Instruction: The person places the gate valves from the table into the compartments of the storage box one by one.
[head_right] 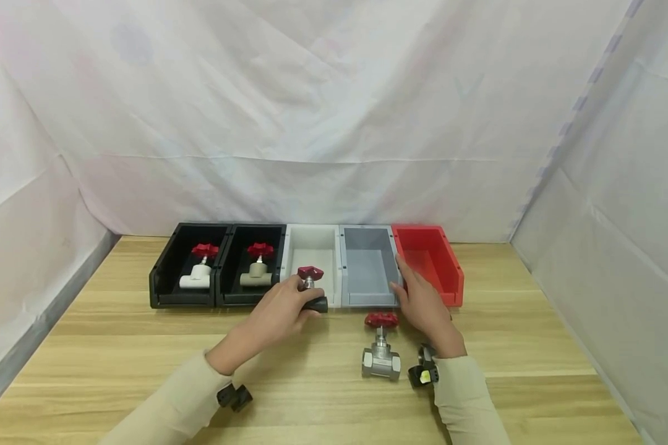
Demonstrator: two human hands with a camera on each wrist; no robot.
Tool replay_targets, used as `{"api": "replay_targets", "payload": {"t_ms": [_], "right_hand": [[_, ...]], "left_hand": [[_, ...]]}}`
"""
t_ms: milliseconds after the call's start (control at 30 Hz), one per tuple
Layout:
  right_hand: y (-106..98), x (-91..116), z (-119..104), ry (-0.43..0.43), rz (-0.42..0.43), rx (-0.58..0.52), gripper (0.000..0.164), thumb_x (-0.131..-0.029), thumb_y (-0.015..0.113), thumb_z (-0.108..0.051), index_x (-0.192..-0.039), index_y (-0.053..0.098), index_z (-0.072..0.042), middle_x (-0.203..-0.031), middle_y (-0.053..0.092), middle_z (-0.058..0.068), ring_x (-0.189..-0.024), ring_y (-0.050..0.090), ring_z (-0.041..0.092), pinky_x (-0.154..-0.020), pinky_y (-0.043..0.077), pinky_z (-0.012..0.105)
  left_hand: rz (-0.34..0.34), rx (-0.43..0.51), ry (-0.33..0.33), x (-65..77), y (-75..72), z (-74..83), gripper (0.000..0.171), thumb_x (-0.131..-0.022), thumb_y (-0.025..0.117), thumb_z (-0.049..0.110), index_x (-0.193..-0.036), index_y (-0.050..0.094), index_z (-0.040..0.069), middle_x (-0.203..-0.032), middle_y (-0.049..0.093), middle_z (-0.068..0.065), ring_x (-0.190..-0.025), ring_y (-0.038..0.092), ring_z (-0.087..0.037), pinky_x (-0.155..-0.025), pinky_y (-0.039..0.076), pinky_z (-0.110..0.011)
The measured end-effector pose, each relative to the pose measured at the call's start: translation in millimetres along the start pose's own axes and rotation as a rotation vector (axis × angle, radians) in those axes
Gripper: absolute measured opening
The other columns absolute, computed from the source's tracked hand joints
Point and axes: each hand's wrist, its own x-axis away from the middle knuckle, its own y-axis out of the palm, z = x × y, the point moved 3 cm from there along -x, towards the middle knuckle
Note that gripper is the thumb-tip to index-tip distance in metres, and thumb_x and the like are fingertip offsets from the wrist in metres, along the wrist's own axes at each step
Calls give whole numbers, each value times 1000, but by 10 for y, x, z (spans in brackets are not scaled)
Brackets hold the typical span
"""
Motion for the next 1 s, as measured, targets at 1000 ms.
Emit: {"api": "replay_targets", "payload": {"t_ms": [1000], "right_hand": [[19,8,7,4,5,-13,80,-92,65,-21,-155,15,-20,-145,39,24,-125,43,43,-91,42,57]], "left_hand": [[-71,-79,-159,-361,205,-184,24,-90,67,23,-112,70,15,-91,60,-18,-78,57,-27,-66,51,-38]]}}
